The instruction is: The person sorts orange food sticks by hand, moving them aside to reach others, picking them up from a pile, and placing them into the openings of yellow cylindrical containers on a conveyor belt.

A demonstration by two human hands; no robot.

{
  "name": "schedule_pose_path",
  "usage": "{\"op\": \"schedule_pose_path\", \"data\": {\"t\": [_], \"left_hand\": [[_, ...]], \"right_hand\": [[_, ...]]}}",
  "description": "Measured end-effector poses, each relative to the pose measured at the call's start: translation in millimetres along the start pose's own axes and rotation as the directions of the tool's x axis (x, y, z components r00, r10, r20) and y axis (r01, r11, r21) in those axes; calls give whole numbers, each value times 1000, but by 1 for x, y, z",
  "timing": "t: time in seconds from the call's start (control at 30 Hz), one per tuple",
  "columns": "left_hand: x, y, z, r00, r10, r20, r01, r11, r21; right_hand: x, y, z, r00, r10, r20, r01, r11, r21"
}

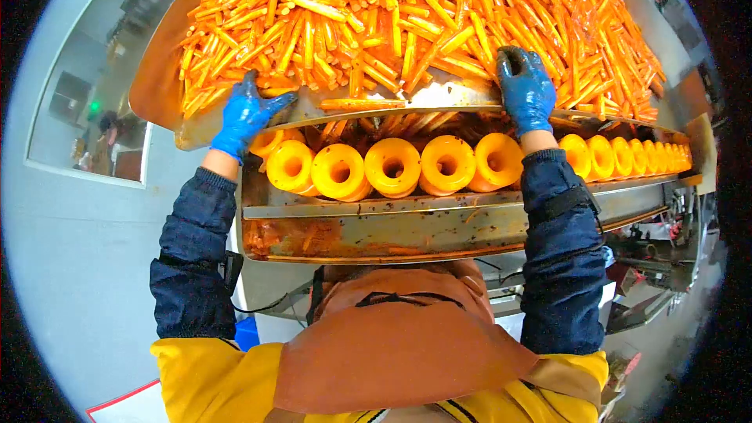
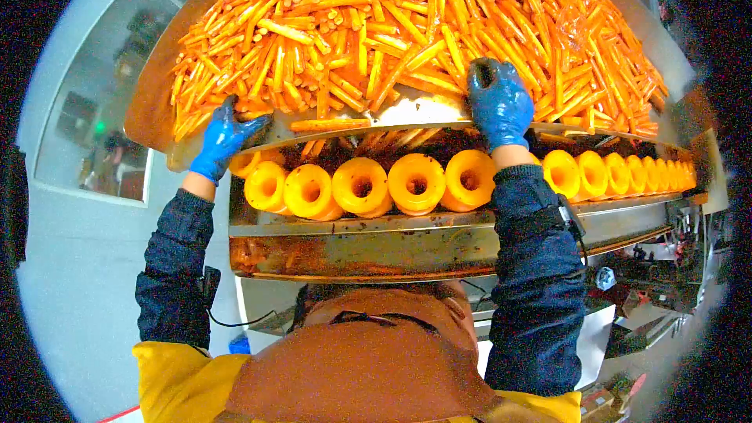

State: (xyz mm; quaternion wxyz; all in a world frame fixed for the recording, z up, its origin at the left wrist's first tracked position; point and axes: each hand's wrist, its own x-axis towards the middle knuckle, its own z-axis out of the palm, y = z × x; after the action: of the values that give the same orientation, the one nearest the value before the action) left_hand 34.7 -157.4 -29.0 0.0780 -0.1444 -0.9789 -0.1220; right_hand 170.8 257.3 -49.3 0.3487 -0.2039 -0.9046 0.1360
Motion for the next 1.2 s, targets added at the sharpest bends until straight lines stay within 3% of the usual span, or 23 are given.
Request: {"op": "schedule_pose_path", "data": {"t": [0.07, 0.13, 0.2, 0.27, 0.3, 0.33, 0.4, 0.47, 0.53, 0.6, 0.7, 0.73, 0.8, 0.83, 0.9, 0.93, 1.0, 1.03, 1.13, 1.2], "left_hand": [[-3, 17, 3, 1000, -2, -12, 2, 1000, -31], [-9, 27, 5, 994, 91, 55, -84, 989, -121], [-19, 30, 3, 987, 163, -9, -162, 966, -201], [-21, 22, -1, 963, 244, 119, -84, 686, -723], [-19, 17, 0, 972, 233, 38, -168, 795, -583], [-19, 12, 2, 972, 234, 30, -171, 787, -592], [-17, 2, 9, 969, 219, -111, -244, 797, -553], [-14, 0, 17, 969, 199, -148, -247, 818, -519], [-10, -2, 26, 949, 221, -226, -282, 914, -290], [-9, -2, 30, 941, 234, -243, -290, 929, -230], [-12, 3, 25, 941, 225, -252, -293, 915, -278], [-13, 7, 20, 955, 205, -213, -260, 926, -274], [-13, 8, 23, 970, 180, -166, -220, 936, -275], [-13, 8, 26, 955, 195, -225, -248, 939, -237], [-9, 1, 35, 929, 224, -295, -283, 943, -176], [-9, 2, 33, 929, 224, -294, -283, 943, -176], [-12, 5, 28, 939, 206, -276, -263, 946, -188], [-15, 14, 16, 970, 153, -189, -193, 958, -215], [-9, 4, 33, 943, 180, -278, -232, 959, -165], [-9, 2, 34, 948, 184, -261, -226, 964, -141]], "right_hand": [[1, -4, -6, 1000, -7, 25, 6, 1000, 17], [1, -4, -8, 996, -6, 93, 6, 1000, 2], [5, 3, -9, 982, -30, 186, 9, 994, 112], [12, 2, -18, 963, -85, 257, 35, 981, 193], [15, -10, -26, 965, -124, 232, 65, 967, 245], [22, -20, -32, 947, -193, 258, 141, 968, 207], [30, -34, -32, 920, -205, 333, 232, 972, -44], [37, -42, -18, 867, -96, 490, 232, 946, -226], [43, -20, 11, 882, -165, 442, 281, 936, -210], [51, -28, -6, 861, -155, 485, 288, 934, -213], [60, -21, -24, 872, -13, 490, 47, 997, -59], [64, -17, -20, 857, 145, 494, -234, 964, 124], [61, -24, -31, 962, -126, 241, 100, 988, 116], [59, -26, -27, 961, -124, 248, 98, 989, 113], [59, -33, -15, 792, -506, 342, 475, 862, 175], [61, -44, -10, 719, -424, 550, 463, 883, 76], [53, -60, -3, 733, -415, 539, 509, 860, -30], [53, -58, -2, 729, -414, 545, 508, 861, -25], [62, -43, 0, 717, -465, 519, 553, 833, -17], [63, -30, -3, 867, -390, 311, 393, 918, 54]]}}
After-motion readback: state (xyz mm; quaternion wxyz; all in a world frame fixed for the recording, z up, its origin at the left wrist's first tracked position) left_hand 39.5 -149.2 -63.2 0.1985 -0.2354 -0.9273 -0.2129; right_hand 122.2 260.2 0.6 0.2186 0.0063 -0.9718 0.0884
